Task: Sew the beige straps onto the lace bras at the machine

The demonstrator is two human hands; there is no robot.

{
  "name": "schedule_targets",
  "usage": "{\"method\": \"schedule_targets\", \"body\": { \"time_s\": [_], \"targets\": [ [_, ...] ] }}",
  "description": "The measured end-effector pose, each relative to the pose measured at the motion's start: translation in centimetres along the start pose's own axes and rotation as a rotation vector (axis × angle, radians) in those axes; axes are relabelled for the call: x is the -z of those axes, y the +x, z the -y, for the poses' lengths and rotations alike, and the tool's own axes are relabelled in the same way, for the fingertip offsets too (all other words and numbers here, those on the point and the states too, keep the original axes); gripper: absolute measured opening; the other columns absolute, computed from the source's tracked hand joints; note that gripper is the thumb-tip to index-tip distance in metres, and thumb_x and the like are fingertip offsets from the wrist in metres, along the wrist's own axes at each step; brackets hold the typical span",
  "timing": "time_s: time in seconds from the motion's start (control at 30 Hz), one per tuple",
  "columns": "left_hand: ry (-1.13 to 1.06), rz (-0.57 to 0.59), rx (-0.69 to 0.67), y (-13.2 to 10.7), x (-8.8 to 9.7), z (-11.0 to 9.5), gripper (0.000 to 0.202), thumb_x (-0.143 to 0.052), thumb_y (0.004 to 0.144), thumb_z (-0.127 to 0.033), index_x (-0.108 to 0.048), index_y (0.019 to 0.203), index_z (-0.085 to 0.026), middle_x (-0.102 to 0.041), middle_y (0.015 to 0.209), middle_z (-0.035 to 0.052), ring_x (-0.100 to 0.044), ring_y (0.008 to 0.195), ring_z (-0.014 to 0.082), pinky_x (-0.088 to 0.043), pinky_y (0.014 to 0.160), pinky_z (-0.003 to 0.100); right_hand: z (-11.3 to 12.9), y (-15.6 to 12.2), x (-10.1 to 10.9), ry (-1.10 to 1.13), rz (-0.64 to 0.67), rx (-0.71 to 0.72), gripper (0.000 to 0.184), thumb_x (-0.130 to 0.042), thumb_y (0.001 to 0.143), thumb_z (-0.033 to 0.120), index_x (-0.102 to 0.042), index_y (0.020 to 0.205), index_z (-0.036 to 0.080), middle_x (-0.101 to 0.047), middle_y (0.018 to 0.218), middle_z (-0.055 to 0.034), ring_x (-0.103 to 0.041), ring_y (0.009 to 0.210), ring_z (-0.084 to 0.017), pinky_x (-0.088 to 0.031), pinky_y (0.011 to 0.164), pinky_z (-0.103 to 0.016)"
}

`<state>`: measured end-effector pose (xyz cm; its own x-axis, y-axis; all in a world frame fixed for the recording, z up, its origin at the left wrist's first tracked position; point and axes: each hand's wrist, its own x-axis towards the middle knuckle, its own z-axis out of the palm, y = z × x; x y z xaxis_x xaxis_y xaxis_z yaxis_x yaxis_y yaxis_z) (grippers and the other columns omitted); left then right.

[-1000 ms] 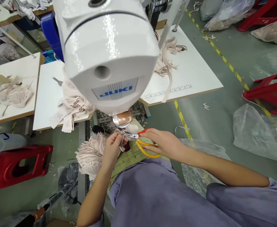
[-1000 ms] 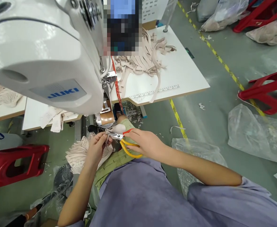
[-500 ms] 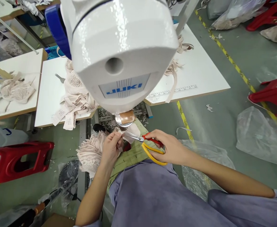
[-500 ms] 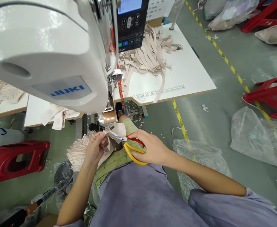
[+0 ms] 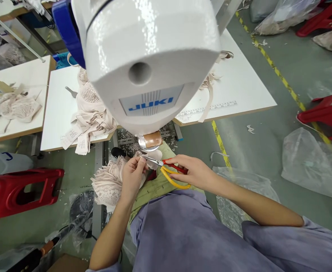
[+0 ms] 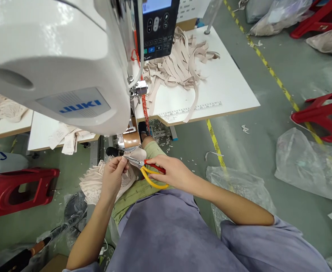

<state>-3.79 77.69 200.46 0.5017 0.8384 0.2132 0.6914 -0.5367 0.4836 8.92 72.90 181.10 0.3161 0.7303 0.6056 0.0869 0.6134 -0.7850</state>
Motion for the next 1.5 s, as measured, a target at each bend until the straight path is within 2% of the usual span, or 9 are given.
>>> {"method": "schedule_targets", "body": {
  "time_s": [0.27, 0.43, 0.73, 0.9, 1.07, 1.23, 1.33, 1.43, 1.5],
  "targets": [
    [0.055, -0.023, 0.004, -0.1, -1.0, 1.0, 0.031, -0.061, 0.091, -0.044, -0.061, 0.073, -0.019, -0.05, 0.061, -0.0035, -0.041, 0.056, 0.0107, -0.034, 0.057, 0.023, -0.8, -0.9, -0.2, 0.005, -0.039, 0.001, 0.032, -0.061, 0.091, 0.04, -0.068, 0.12, 0.029, -0.072, 0.094, -0.004, -0.066, 0.071, -0.016, -0.05, 0.062, -0.028],
    [0.155, -0.028, -0.019, -0.2, -1.2, 0.9, 0.031, -0.058, 0.092, -0.043, -0.059, 0.073, -0.018, -0.051, 0.062, -0.0028, -0.041, 0.057, 0.0111, -0.034, 0.057, 0.024, -1.1, -0.7, -0.4, 0.076, -0.024, -0.062, 0.032, -0.068, 0.082, 0.035, -0.068, 0.113, 0.027, -0.073, 0.104, -0.0041, -0.065, 0.068, -0.015, -0.05, 0.06, -0.027],
    [0.201, -0.039, -0.002, -0.1, -1.4, 0.7, 0.032, -0.058, 0.091, -0.042, -0.058, 0.069, -0.018, -0.05, 0.061, -0.0028, -0.042, 0.058, 0.0112, -0.034, 0.056, 0.023, -0.9, -0.1, -0.2, 0.1, 0.002, -0.096, 0.033, -0.068, 0.083, 0.036, -0.069, 0.115, 0.028, -0.073, 0.105, -0.0031, -0.064, 0.07, -0.015, -0.048, 0.06, -0.027],
    [0.004, -0.041, 0.047, 0.1, -1.5, 1.1, 0.032, -0.064, 0.088, -0.042, -0.055, 0.069, -0.018, -0.047, 0.058, -0.0044, -0.038, 0.055, 0.0092, -0.032, 0.055, 0.022, -1.1, -1.0, 0.1, 0.091, -0.026, -0.088, 0.033, -0.062, 0.089, 0.039, -0.069, 0.118, 0.027, -0.074, 0.107, -0.0043, -0.066, 0.07, -0.015, -0.05, 0.061, -0.027],
    [-0.418, 0.009, 0.121, 0.3, -1.8, 1.1, 0.034, -0.071, 0.082, -0.038, -0.05, 0.065, -0.018, -0.039, 0.053, -0.0079, -0.03, 0.05, 0.006, -0.029, 0.052, 0.019, -3.9, 0.2, 5.2, -0.158, -0.131, -0.167, 0.035, -0.06, 0.09, 0.048, -0.072, 0.114, 0.024, -0.075, 0.103, -0.0072, -0.066, 0.071, -0.019, -0.049, 0.062, -0.03],
    [-0.459, 0.035, 0.18, 0.1, -2.1, -0.1, 0.033, -0.074, 0.079, -0.039, -0.053, 0.068, -0.017, -0.047, 0.056, -0.0063, -0.037, 0.05, 0.0048, -0.029, 0.049, 0.017, -6.1, 4.1, 11.4, -0.648, -0.424, -0.124, 0.042, -0.048, 0.099, 0.037, -0.064, 0.128, 0.01, -0.067, 0.122, -0.022, -0.064, 0.107, -0.032, -0.048, 0.084, -0.041],
    [-0.406, 0.145, 0.281, -0.1, -2.0, -1.0, 0.032, -0.071, 0.079, -0.044, -0.057, 0.074, -0.016, -0.058, 0.063, -0.0021, -0.045, 0.051, 0.0063, -0.033, 0.048, 0.018, -4.3, 4.7, 9.4, -0.661, -0.506, 0.086, 0.045, -0.052, 0.098, 0.041, -0.062, 0.127, 0.008, -0.064, 0.124, -0.0242, -0.059, 0.116, -0.034, -0.048, 0.093, -0.046],
    [-0.285, 0.384, 0.398, -0.1, -1.7, -1.9, 0.028, -0.067, 0.077, -0.043, -0.06, 0.075, -0.016, -0.063, 0.065, 0.0009, -0.048, 0.049, 0.008, -0.036, 0.048, 0.021, -2.0, 4.1, 3.7, -0.501, -0.126, 0.451, 0.034, -0.055, 0.097, 0.038, -0.064, 0.122, 0.017, -0.069, 0.119, -0.0163, -0.065, 0.107, -0.027, -0.053, 0.085, -0.037],
    [-0.126, 0.521, 0.41, 0.0, -1.3, -2.3, 0.025, -0.06, 0.08, -0.041, -0.062, 0.076, -0.016, -0.063, 0.064, 0.0011, -0.047, 0.047, 0.0089, -0.037, 0.048, 0.022, -1.5, 3.9, 0.5, -0.404, 0.006, 0.584, 0.025, -0.047, 0.099, 0.027, -0.067, 0.114, 0.021, -0.073, 0.107, -0.0107, -0.068, 0.091, -0.021, -0.053, 0.073, -0.03]
  ]
}}
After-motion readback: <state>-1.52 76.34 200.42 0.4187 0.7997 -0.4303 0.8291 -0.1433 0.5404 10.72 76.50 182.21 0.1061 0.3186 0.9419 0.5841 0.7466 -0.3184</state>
